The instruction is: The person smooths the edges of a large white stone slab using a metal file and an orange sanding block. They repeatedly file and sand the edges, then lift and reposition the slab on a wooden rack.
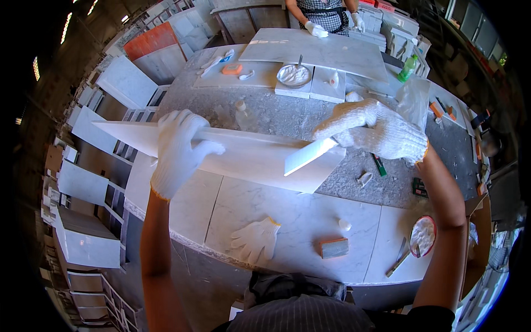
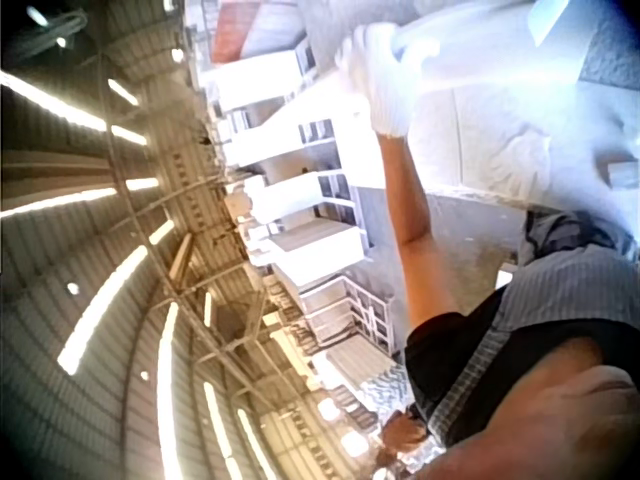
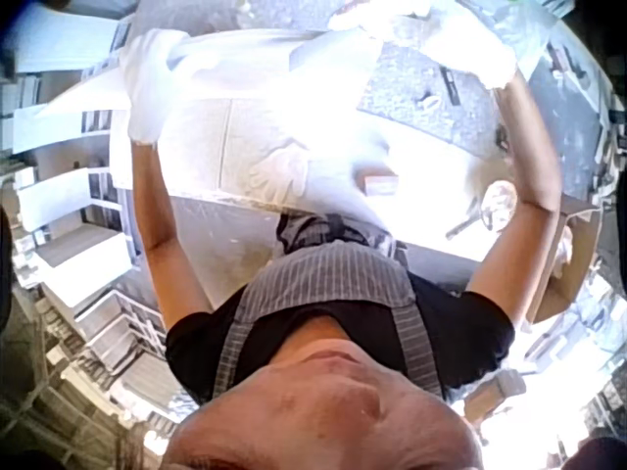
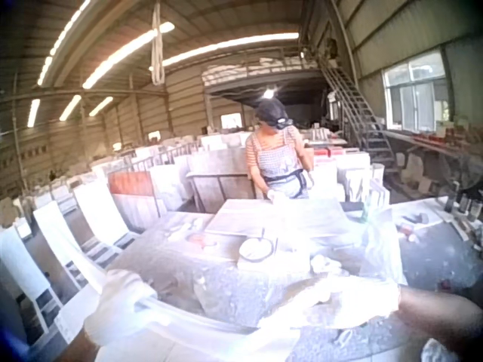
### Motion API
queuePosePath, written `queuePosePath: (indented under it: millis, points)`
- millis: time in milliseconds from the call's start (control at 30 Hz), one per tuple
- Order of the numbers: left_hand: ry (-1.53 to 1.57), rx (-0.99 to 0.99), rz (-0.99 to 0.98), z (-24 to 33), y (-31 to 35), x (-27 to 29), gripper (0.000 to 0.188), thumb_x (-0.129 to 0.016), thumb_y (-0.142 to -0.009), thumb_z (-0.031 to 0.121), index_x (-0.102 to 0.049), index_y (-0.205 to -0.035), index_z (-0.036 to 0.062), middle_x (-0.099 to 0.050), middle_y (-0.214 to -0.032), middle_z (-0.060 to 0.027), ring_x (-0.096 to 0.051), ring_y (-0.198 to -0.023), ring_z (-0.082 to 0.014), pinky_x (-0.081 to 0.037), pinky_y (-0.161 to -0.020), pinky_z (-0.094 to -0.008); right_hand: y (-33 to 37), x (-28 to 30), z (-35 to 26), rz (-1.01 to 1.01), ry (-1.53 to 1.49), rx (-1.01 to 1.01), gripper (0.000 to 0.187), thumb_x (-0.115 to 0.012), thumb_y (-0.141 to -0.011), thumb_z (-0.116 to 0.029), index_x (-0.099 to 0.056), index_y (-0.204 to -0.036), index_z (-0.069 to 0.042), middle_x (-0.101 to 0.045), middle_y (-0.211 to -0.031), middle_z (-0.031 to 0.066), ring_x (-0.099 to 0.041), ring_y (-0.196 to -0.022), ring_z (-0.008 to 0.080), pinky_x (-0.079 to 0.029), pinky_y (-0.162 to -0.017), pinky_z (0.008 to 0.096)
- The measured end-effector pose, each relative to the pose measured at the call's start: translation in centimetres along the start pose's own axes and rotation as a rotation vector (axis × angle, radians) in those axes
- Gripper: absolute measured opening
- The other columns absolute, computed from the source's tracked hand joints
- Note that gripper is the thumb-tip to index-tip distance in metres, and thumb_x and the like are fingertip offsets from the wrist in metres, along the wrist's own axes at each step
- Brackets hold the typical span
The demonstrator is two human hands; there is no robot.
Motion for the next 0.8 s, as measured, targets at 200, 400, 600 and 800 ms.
queuePosePath:
  millis: [200,400,600,800]
  points:
    - [0.003,0.040,0.006,-0.2,0.2,0.0,0.037,-0.084,-0.060,0.026,-0.061,-0.081,0.0077,-0.059,-0.084,-0.0071,-0.055,-0.088,-0.0301,-0.039,-0.082,-0.0414,-0.1,-0.5,-0.7,-0.001,-0.062,0.042,0.028,-0.063,-0.090,-0.002,-0.074,-0.114,-0.011,-0.070,-0.100,0.0044,-0.058,-0.080,0.0129,-0.050,-0.071,0.0272]
    - [-0.002,0.054,-0.005,-0.1,0.5,-0.1,0.037,-0.084,-0.060,0.030,-0.062,-0.081,0.0092,-0.060,-0.082,-0.0059,-0.055,-0.088,-0.0298,-0.038,-0.084,-0.0419,-0.2,-0.8,-0.4,-0.033,-0.063,0.034,0.032,-0.063,-0.088,0.000,-0.073,-0.115,-0.011,-0.070,-0.101,0.0043,-0.059,-0.079,0.0135,-0.050,-0.070,0.0271]
    - [0.006,0.058,0.009,0.1,0.7,0.3,0.037,-0.084,-0.060,0.029,-0.062,-0.080,0.0090,-0.059,-0.081,-0.0060,-0.056,-0.086,-0.0298,-0.039,-0.083,-0.0418,1.2,-0.1,0.4,-0.024,-0.021,-0.043,0.030,-0.064,-0.088,-0.004,-0.073,-0.115,-0.012,-0.071,-0.098,0.0040,-0.053,-0.070,0.0122,-0.045,-0.061,0.0270]
    - [-0.028,0.022,0.014,0.4,1.2,0.5,0.038,-0.085,-0.060,0.029,-0.061,-0.082,0.0080,-0.059,-0.081,-0.0068,-0.056,-0.085,-0.0299,-0.039,-0.082,-0.0421,0.6,-1.1,0.1,-0.113,-0.192,0.048,0.031,-0.065,-0.085,-0.005,-0.074,-0.114,-0.010,-0.071,-0.094,0.0040,-0.053,-0.066,0.0131,-0.045,-0.061,0.0282]
Point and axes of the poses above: each hand's wrist, its own y-axis away from the middle knuckle, its own x-axis out of the back of the hand, z = x × y, the point moved 9 cm from there along -y, towards the middle knuckle
